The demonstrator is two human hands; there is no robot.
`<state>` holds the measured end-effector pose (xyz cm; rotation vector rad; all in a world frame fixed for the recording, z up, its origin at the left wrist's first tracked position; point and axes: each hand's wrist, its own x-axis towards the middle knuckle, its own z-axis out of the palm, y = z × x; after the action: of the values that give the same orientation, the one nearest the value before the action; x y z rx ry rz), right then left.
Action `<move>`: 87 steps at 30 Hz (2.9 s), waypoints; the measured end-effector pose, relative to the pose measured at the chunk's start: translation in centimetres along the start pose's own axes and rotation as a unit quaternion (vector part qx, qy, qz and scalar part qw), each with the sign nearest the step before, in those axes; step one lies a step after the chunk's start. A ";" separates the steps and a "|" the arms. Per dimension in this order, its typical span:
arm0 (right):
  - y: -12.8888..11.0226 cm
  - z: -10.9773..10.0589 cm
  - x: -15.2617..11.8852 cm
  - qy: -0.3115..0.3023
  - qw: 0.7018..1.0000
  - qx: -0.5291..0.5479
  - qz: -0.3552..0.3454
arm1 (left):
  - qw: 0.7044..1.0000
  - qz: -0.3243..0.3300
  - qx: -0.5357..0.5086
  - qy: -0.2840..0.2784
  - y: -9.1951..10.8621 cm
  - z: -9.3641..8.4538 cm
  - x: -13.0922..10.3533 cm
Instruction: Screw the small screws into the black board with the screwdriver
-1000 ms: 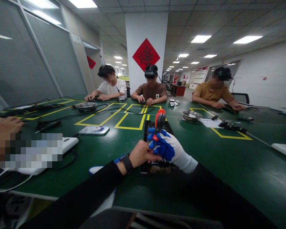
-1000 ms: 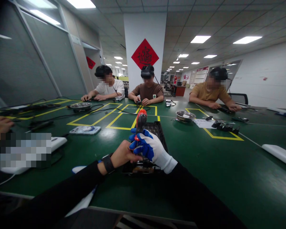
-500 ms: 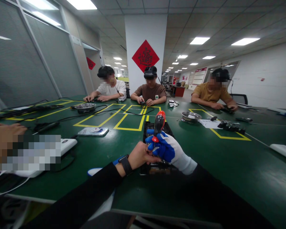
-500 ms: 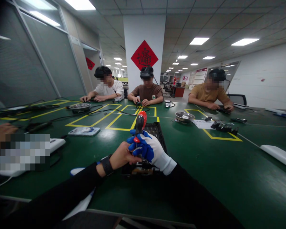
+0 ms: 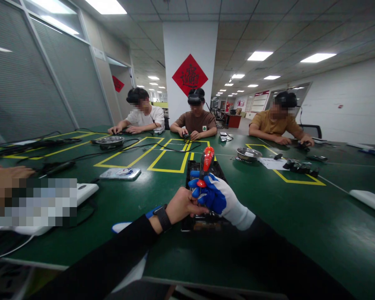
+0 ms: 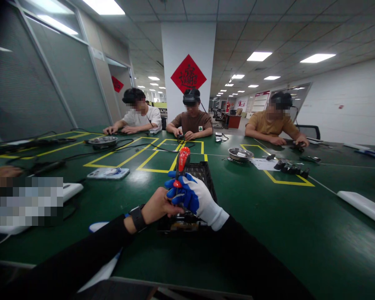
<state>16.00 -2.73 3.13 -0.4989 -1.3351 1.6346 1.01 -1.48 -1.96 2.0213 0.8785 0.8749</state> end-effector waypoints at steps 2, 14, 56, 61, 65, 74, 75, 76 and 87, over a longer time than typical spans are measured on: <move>0.1 0.0 0.0 0.001 1.000 0.005 0.002 | 1.000 0.005 0.003 0.000 0.1 0.0 0.0; 0.4 -0.1 0.4 -0.001 0.994 0.101 0.036 | 0.999 0.012 0.045 0.023 -0.2 -0.2 0.0; 1.2 -0.8 0.6 -0.023 0.993 0.107 0.035 | 0.999 0.017 0.024 0.021 0.9 -0.2 -0.2; 1.0 -0.3 0.4 0.007 0.997 0.069 0.022 | 0.999 0.017 0.026 0.017 0.8 -0.2 -0.2; 1.3 -0.1 0.4 0.041 0.997 0.057 0.018 | 0.999 0.026 0.023 0.011 0.9 -0.2 -0.2; 1.0 -0.4 0.6 0.003 0.997 0.069 0.025 | 1.000 0.002 -0.005 0.017 0.8 -0.1 -0.2; 1.1 -0.3 0.6 0.015 0.997 0.065 0.024 | 1.000 0.003 -0.001 0.015 0.8 -0.2 -0.2; 1.2 -0.3 0.6 0.029 0.997 0.062 0.022 | 1.000 0.005 0.002 0.013 0.9 -0.1 -0.2; 0.9 -0.1 0.6 0.023 0.993 0.105 0.042 | 1.000 0.006 0.026 0.012 0.5 -0.3 -0.1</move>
<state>15.46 -2.13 2.39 -0.4688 -1.1050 1.7990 0.87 -1.67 -1.44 2.0671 0.9122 0.8927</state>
